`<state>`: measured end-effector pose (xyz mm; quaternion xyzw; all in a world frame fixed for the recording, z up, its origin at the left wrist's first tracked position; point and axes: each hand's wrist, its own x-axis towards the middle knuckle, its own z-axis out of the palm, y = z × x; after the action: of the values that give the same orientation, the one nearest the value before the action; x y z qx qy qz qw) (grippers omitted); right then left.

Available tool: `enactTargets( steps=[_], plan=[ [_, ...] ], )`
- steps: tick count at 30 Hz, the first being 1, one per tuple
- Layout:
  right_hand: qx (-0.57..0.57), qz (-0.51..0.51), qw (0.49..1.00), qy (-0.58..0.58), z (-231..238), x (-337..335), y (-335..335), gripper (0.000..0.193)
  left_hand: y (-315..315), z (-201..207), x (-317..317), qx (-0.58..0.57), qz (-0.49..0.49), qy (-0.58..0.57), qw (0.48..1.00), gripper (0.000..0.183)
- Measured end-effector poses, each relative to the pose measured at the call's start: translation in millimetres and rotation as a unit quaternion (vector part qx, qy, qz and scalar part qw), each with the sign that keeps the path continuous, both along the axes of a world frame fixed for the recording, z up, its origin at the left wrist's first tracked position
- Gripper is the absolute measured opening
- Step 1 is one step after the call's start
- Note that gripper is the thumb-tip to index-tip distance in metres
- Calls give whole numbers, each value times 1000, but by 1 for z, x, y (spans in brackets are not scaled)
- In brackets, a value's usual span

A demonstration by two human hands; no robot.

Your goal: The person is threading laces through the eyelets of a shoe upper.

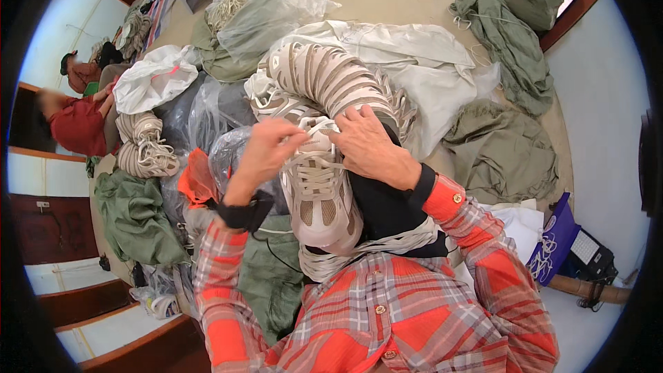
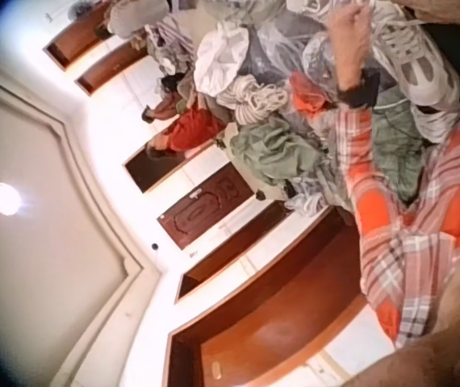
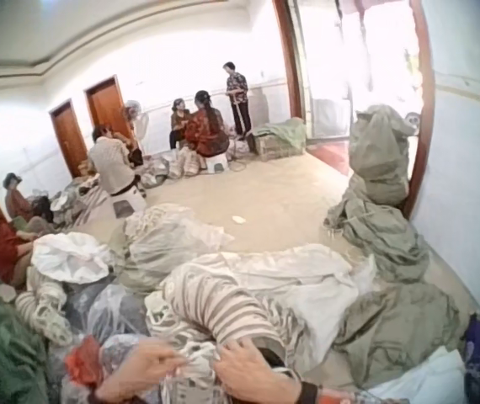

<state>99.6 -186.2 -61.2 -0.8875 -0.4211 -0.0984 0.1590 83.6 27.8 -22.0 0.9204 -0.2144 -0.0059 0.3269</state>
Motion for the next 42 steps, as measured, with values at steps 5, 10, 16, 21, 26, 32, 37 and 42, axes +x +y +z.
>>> enactTargets(
  steps=[5, 10, 16, 21, 26, 32, 37, 42],
  plan=[
    [5, -43, 999, 7, -8, -7, 9, 12, -34, -27, 12, 122, -49, -4, 991, 10],
    [78, -56, 994, 51, -16, -8, -3, 16, -36, -32, 7, 40, 10, 116, 992, 10],
    [163, -55, 979, 108, -27, -1, 1, 25, -46, -29, 4, 83, 15, 58, 995, 8],
    [201, -48, 966, 156, -27, 0, 1, 24, -40, -31, 16, 145, -50, 119, 981, 9],
    [130, -47, 984, 112, -25, 0, -3, 26, -50, -29, 22, 276, -131, 65, 950, 9],
    [294, -121, 893, 319, -36, 6, 3, 18, -45, -31, 23, 305, -190, -26, 933, 14],
    [224, -17, 954, 197, -9, -5, -10, 14, -17, 12, 43, 401, -158, -159, 888, 10],
    [59, 12, 998, 5, -4, -26, 19, 23, 19, -1, 29, 168, -61, 77, 981, 11]
  ],
)
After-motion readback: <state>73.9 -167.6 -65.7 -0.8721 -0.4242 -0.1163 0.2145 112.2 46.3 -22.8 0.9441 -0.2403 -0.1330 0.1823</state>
